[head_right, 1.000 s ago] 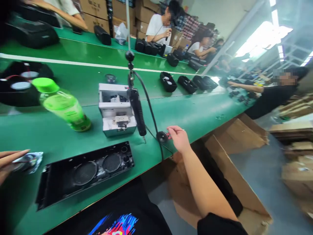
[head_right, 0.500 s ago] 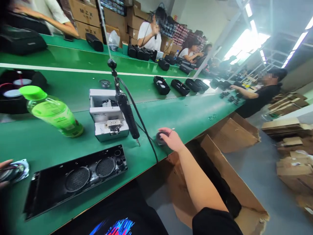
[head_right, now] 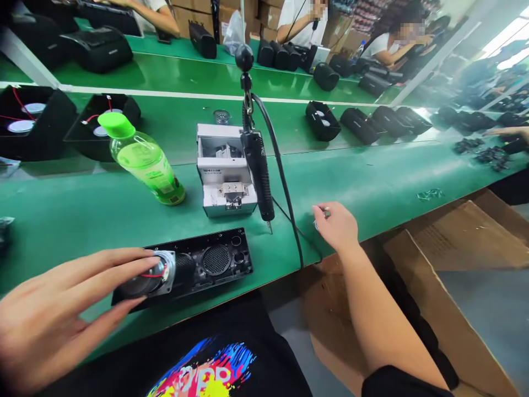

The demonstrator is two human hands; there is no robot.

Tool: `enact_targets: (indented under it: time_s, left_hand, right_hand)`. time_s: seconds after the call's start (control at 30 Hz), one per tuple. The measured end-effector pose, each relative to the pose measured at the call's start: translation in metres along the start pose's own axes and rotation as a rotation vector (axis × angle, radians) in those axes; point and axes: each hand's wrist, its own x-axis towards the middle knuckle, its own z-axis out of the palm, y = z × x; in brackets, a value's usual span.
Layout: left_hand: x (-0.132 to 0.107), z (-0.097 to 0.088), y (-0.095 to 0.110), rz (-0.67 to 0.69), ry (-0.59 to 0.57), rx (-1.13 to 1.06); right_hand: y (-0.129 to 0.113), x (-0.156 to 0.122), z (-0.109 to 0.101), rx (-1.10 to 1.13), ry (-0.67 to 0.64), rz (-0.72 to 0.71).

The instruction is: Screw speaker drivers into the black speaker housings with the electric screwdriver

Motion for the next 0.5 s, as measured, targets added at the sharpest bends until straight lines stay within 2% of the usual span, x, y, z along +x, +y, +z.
enact_targets:
  time_s: [0.1,0.2,0.27,0.37,0.5]
  left_hand:
    - [0.026,0.014,0.009,0.168,0.02,0.079]
    - [0.036,0.019,0.003,0.206,-0.025,0.117]
    - [0.035,0.021,-0.003,0.206,-0.068,0.12]
    - [0.032,0.025,-0.006,0.187,-0.104,0.11]
    - [0.031,0.031,-0.004,0.166,-0.127,0.077]
  right_hand:
    - [0.022,0.013,-0.013,0.056,0.054,0.043]
    - [0.035,0.008,-0.02,0.11,0.111,0.028]
    - [0.033,-0.003,-0.019,0.141,0.105,-0.029]
    - [0.023,-0.02,-0.018,0.173,0.019,-0.148]
    - [0.011,-0.028,-0.03,0.189,-0.105,-0.236]
